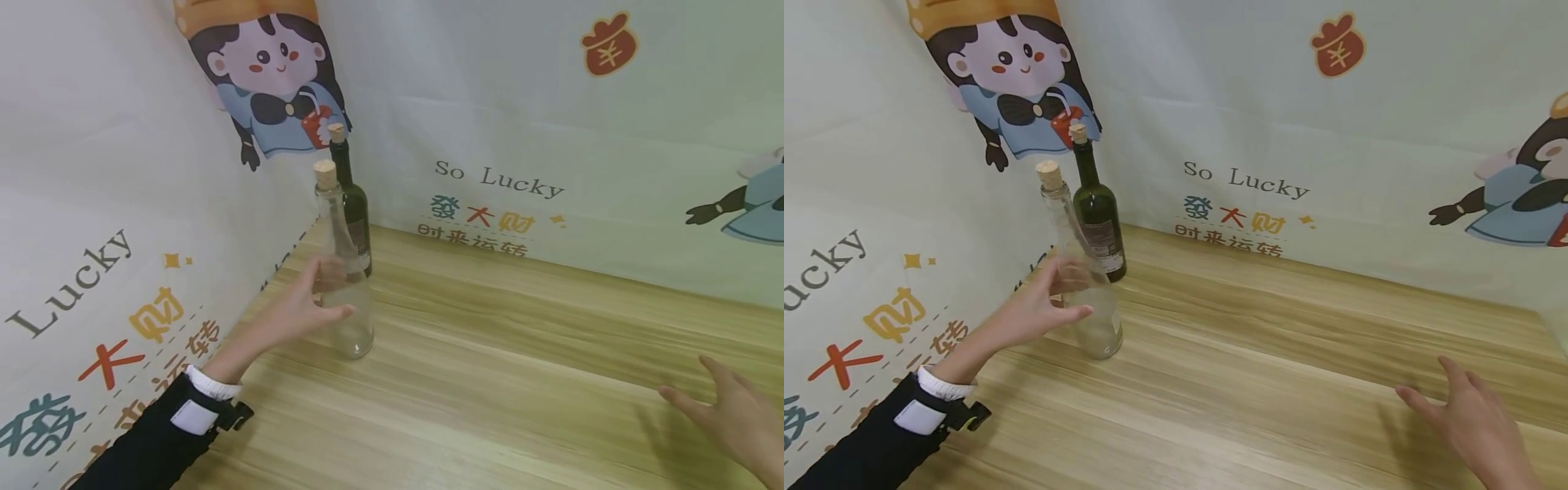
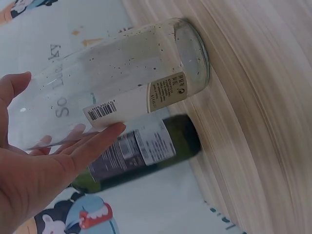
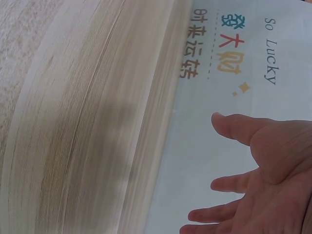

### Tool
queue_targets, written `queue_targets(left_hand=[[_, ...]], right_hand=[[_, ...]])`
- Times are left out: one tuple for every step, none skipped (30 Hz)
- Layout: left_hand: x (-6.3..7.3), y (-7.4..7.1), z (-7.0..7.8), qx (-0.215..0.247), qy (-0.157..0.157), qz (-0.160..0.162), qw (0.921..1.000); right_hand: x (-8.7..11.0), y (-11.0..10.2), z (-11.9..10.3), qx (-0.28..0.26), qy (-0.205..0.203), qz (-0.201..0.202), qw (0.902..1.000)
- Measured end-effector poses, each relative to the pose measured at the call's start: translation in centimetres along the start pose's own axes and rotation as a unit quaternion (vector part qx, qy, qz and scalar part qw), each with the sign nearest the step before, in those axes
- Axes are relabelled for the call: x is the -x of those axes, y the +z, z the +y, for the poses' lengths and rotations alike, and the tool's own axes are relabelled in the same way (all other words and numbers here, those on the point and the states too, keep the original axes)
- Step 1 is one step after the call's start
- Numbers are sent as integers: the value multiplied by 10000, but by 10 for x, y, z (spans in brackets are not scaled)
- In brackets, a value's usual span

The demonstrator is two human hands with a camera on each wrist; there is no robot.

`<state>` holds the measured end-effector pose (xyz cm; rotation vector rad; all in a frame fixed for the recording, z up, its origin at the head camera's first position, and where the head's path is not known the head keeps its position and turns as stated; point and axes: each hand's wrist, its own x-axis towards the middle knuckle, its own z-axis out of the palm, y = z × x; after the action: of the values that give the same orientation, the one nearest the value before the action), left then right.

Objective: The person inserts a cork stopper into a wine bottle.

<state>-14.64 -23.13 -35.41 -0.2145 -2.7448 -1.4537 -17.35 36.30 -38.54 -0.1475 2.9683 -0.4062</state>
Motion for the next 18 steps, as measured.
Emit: queue_targets(left_hand=[[0,-4,-2,-17,-18,56,10000],[0,-8,-5,5,-34,108,9999],[0,-11,-7,45,-29,142,9999],[0,-14,-9,71,-35,187,9998],[0,-18,-12,92,-39,234,9997],[-1,-21,-14,50,-72,296,9995],[-1,-25,-16,11,-114,345,9993],[-1,-28,-18,-8,-158,372,9992],[0,-32,-20,-61,-205,401,9990],[0,-35,-21,-116,-256,435,9987],[0,-38,-23,-148,-287,467,9984],[0,-41,-25,-171,-325,493,9981],[-1,-44,-27,-165,-360,518,9979],[-2,-46,-29,-166,-389,546,9976],[-3,-48,-30,-172,-414,577,9973],[-4,-50,-32,-164,-436,617,9970],[-5,-52,-33,-144,-452,656,9967],[-6,-54,-35,-111,-471,684,9965]], right_hand=[[0,0,0,27,-13,50,10000],[-1,0,0,29,-27,88,10000],[-1,0,0,48,-31,120,9999],[-1,0,1,67,-45,121,9999],[-1,0,1,77,-56,140,9999],[-1,0,1,84,-62,115,9999],[-1,0,2,91,-58,109,9999],[-1,1,2,83,-55,107,9999],[-1,1,2,80,-49,109,9999],[-2,1,2,73,-52,106,9999],[-2,1,3,56,-40,116,9999],[-2,1,3,72,-20,85,9999],[-2,1,3,72,3,74,9999],[-2,0,4,62,28,43,10000],[-2,0,4,58,47,40,10000],[-2,0,4,47,77,35,10000],[-1,0,4,32,93,45,9999],[-1,-1,3,30,112,47,9999]])
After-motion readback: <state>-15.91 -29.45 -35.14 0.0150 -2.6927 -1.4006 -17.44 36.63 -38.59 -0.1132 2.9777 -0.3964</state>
